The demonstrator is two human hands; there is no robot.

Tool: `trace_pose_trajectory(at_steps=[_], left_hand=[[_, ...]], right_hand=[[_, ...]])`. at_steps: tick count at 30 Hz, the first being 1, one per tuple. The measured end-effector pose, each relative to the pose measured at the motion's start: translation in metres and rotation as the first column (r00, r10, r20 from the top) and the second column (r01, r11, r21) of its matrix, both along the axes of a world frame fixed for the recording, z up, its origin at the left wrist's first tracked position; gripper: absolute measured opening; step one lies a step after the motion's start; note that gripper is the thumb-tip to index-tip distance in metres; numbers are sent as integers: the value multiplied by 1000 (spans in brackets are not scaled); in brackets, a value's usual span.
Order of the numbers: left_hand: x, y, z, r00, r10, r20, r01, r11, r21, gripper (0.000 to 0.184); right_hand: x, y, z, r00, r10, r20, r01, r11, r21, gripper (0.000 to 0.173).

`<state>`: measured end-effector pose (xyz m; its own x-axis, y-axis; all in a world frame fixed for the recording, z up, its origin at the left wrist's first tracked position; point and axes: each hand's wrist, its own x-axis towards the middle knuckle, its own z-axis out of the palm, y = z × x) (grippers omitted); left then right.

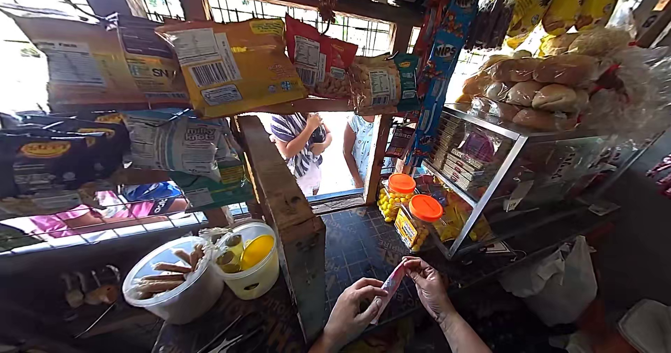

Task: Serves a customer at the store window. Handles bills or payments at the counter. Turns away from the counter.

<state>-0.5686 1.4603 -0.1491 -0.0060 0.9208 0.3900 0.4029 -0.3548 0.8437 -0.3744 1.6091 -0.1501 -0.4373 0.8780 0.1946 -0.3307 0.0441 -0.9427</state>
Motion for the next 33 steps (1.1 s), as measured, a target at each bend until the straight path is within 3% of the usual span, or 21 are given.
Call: trace_pose_trajectory(at_steps=[9, 33], left_hand=[[-1, 1, -2, 995, -54, -81, 56, 998, 17, 27], [2, -1, 6, 993, -32, -111, 29, 999, -28, 31]], right_hand=[[1, -2, 2, 987, 126, 104, -136, 986, 94, 19], [-1, -7, 3, 994, 77, 74, -83, 993, 88, 21]])
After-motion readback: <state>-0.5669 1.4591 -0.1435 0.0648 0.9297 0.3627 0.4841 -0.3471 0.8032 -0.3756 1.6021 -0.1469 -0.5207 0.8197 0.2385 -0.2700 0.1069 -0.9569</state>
